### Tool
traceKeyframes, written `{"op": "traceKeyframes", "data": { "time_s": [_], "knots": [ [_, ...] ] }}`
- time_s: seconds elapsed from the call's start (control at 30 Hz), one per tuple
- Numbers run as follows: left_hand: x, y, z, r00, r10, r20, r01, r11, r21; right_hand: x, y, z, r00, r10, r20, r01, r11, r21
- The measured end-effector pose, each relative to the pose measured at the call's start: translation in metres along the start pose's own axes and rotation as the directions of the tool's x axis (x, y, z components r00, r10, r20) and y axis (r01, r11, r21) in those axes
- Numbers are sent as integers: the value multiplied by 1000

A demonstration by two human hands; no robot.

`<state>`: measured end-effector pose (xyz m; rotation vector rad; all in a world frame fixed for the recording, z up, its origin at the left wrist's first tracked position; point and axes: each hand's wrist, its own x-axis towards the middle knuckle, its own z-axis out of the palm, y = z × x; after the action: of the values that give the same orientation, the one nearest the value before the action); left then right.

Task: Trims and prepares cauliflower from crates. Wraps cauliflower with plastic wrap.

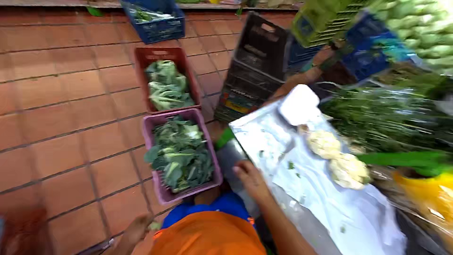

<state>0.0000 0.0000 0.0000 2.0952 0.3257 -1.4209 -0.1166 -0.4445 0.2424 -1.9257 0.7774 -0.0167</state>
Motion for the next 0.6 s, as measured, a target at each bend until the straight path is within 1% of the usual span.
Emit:
{"op": "traceKeyframes", "data": {
  "time_s": [0.03, 0.1, 0.2, 0.23, 0.3, 0.37, 0.4, 0.43, 0.47, 0.5, 0.53, 0.6],
  "knots": [
    [0, 26, -18, 1000, 14, -20, -15, 1000, -4, 3, -5, -1, 1000, 6, -6, -6, 1000, 11],
    [9, 68, -51, 998, 26, -65, -28, 999, -37, 10, 5, 0, 998, 64, -6, -63, 997, 46],
    [22, 107, -66, 987, 29, -161, -58, 982, -180, 14, 32, 16, 977, 208, 44, -211, 973, 88],
    [18, 117, -65, 987, 18, -158, -57, 968, -246, 15, 41, 27, 966, 246, 85, -253, 964, 85],
    [15, 118, -49, 990, 0, -138, -45, 946, -320, 25, 63, 49, 918, 319, 234, -337, 941, 40],
    [15, 104, -23, 991, -21, -133, -31, 927, -374, 45, 85, 73, 823, 409, 394, -426, 903, -48],
    [18, 92, -7, 992, -34, -122, -16, 922, -387, 57, 93, 85, 776, 448, 443, -453, 886, -103],
    [20, 83, 7, 994, -44, -97, 3, 919, -394, 70, 101, 98, 750, 465, 471, -451, 880, -151],
    [23, 76, 18, 996, -56, -65, 27, 923, -384, 87, 106, 111, 744, 458, 487, -424, 886, -186],
    [27, 72, 28, 997, -67, -44, 46, 931, -362, 106, 106, 124, 757, 430, 492, -380, 902, -204],
    [30, 71, 35, 997, -67, -39, 50, 940, -337, 128, 103, 136, 785, 391, 480, -334, 920, -204],
    [36, 82, 45, 996, -52, -74, 26, 948, -316, 177, 93, 161, 892, 290, 347, -243, 954, -175]
  ]
}}
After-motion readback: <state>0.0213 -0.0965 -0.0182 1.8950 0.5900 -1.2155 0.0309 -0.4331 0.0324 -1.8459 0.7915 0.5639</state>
